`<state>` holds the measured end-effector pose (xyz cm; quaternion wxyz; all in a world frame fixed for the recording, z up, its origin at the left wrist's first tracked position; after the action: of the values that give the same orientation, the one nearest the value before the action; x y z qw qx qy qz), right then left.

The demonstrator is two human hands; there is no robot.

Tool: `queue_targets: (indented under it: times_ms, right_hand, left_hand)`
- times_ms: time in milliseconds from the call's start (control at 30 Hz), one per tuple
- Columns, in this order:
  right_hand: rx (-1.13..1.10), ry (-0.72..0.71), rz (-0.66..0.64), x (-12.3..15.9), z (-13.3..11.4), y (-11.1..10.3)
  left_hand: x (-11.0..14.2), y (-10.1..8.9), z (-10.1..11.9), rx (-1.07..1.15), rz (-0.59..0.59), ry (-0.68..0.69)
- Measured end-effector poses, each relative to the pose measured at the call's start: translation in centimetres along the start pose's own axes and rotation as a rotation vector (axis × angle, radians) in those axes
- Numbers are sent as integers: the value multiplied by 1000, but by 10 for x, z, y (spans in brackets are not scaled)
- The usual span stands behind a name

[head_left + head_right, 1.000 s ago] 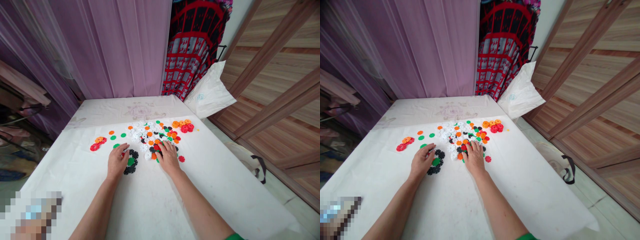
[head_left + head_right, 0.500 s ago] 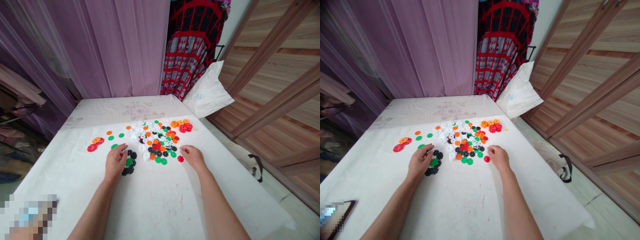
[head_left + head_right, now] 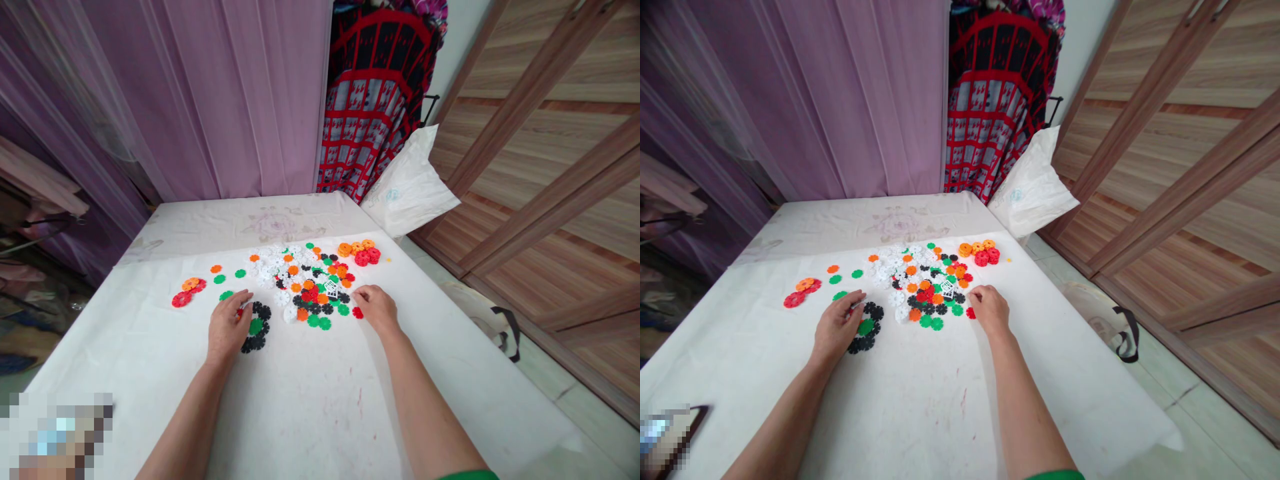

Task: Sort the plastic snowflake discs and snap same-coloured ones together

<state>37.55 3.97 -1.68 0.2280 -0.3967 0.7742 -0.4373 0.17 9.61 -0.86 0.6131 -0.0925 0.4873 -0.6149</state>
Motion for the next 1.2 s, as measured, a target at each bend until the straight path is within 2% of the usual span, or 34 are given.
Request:
queue_targets:
  times_ms: [100, 200, 300, 467, 600, 700, 800, 933, 1000, 1100, 1200]
  right_hand:
    - [-177, -71, -89, 8, 10, 2]
    - [-269, -267, -210, 24, 8, 1]
    - [-235, -376, -204, 29, 3, -1]
    - [-284, -300, -165, 4, -4, 10]
    - [-547, -170, -80, -12, 2, 15]
    - [-700, -70, -54, -12, 15, 17]
    - [-735, -47, -60, -5, 20, 18]
    - [-723, -143, -138, 4, 9, 23]
    - [-669, -169, -80, 4, 7, 18]
    - [-410, -187, 72, 2, 7, 5]
    - [-81, -236, 98, 5, 0, 1]
  left_hand:
    - [0, 1, 0, -1, -6, 7]
    - [0, 2, 0, -6, -12, 11]
    - [0, 2, 0, -8, -11, 5]
    - [-1, 0, 0, -3, -17, -14]
    - [-1, -1, 0, -6, -20, -24]
    - [-1, -1, 1, -6, -21, -16]
    - [-1, -1, 0, -17, -14, -13]
    - [0, 1, 0, -20, -12, -3]
    - [0, 1, 0, -14, -5, 6]
    - [0, 1, -1, -16, -5, 6]
    - [0, 2, 0, -21, -20, 16]
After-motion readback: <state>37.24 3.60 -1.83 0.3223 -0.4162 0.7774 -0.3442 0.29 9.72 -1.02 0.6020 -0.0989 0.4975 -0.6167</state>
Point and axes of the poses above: each hand's wrist, its own x-axis away from the middle knuckle, its own y-axis out of the palm, z = x × y, the point moved 8 cm from there along -x, towards the middle knuckle, and after that the axes turned 10 degrees about y, right-handed, at the moved point
